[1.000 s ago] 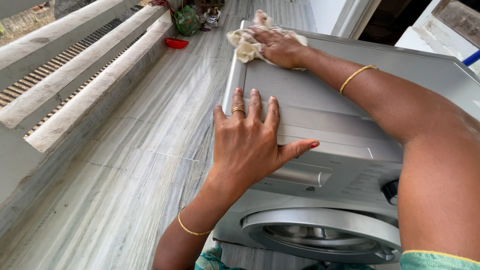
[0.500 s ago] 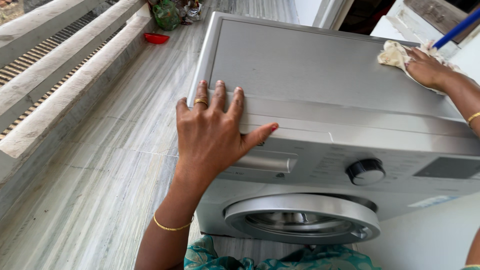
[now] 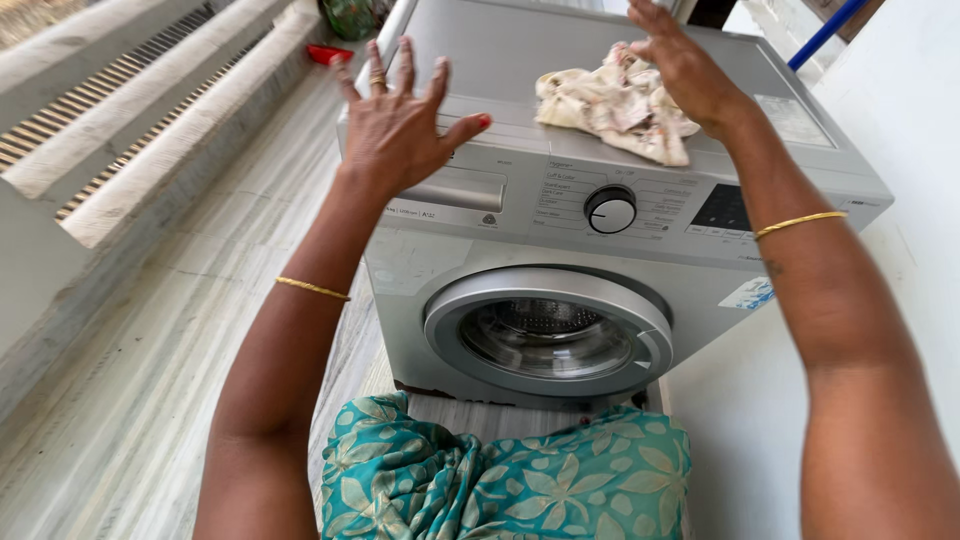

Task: The person sits on the floor and wipes the exterior of a front-loading washing machine with a cloth. They clean the door seal, the front panel, and the top surface of the machine.

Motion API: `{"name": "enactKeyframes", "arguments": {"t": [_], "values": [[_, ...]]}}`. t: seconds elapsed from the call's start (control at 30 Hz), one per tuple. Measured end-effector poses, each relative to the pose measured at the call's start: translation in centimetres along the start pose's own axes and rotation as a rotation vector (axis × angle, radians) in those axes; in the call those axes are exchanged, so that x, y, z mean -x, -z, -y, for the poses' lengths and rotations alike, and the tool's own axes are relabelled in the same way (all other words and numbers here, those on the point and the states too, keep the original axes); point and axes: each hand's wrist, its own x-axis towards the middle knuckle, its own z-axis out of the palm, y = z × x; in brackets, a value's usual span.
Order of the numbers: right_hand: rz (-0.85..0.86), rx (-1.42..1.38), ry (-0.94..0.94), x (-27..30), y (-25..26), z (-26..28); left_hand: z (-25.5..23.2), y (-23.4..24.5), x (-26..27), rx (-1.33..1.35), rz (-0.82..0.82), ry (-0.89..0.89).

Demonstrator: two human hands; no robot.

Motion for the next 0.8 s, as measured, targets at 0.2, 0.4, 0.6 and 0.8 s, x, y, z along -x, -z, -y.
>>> {"name": "enactKeyframes", "arguments": {"t": [0.2, 0.4, 0.6, 0.8], "values": [[-0.3, 0.477, -0.28, 5.1, 3.9, -1.7, -13.6, -0.7, -6.4, 0.063, 0.062, -0.129], [-0.177, 0.626, -0.556, 10.6, 6.4, -10.6, -24.4, -7.8, -12.3, 0.11, 0.356, -0.043], [-0.053, 0.533, -0.705, 9.5, 5.3, -12.5, -27.8, -11.5, -12.6, 0.117, 0.362, -0.102], [-0.059, 0.518, -0.67, 10.5, 5.7, -11.0, -17.7, -8.4, -7.4, -0.028, 0.441, -0.081]]}}
